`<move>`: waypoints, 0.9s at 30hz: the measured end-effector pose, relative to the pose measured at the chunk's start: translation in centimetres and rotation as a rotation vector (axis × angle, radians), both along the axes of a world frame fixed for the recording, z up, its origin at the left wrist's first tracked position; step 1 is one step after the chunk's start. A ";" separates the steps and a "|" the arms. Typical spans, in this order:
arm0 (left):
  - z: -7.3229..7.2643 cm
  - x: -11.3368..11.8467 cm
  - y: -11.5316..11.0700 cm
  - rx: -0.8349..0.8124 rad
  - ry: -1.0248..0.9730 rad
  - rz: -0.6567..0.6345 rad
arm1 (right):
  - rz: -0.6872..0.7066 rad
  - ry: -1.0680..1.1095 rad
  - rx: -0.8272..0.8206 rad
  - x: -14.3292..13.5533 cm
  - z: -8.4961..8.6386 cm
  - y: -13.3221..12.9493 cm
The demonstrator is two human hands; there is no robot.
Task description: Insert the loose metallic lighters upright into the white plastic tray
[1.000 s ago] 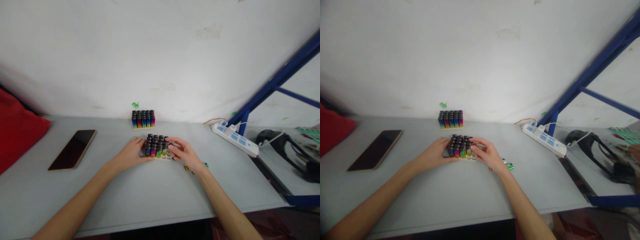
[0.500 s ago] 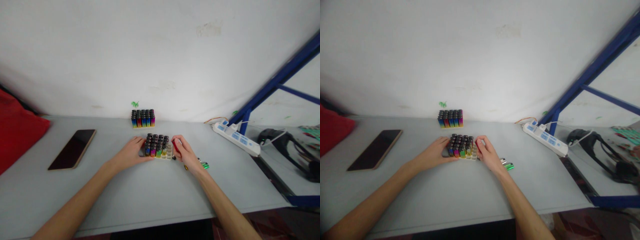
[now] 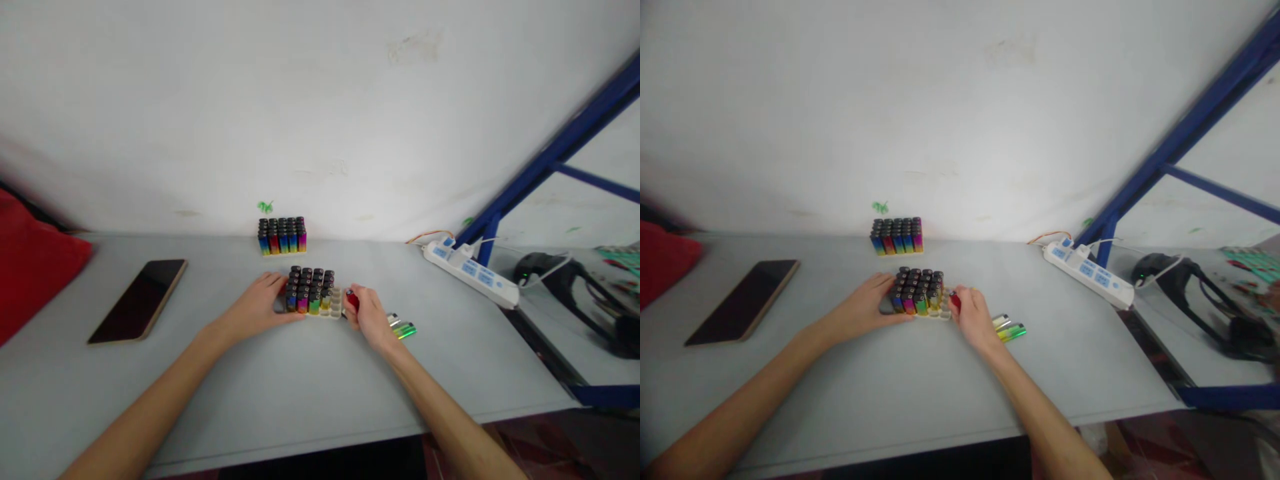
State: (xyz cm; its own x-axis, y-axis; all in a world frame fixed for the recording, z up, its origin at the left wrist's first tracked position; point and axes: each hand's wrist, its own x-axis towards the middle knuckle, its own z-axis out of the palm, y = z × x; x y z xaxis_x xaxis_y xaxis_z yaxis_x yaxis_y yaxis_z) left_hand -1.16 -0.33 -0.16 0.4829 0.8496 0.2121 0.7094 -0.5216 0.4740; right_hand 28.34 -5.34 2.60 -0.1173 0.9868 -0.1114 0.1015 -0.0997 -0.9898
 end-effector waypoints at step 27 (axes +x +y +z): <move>0.7 0.5 -0.5 -0.038 0.024 0.013 | 0.247 -0.464 0.706 3.6 -0.4 0.1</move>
State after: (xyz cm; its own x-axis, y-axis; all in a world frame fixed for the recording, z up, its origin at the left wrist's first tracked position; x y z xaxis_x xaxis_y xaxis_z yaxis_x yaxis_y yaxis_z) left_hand -0.66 -0.84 0.51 0.4767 0.8629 0.1679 0.7271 -0.4944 0.4762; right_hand 31.91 -5.29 2.16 -0.4306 0.7958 0.4257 0.4469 0.5978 -0.6655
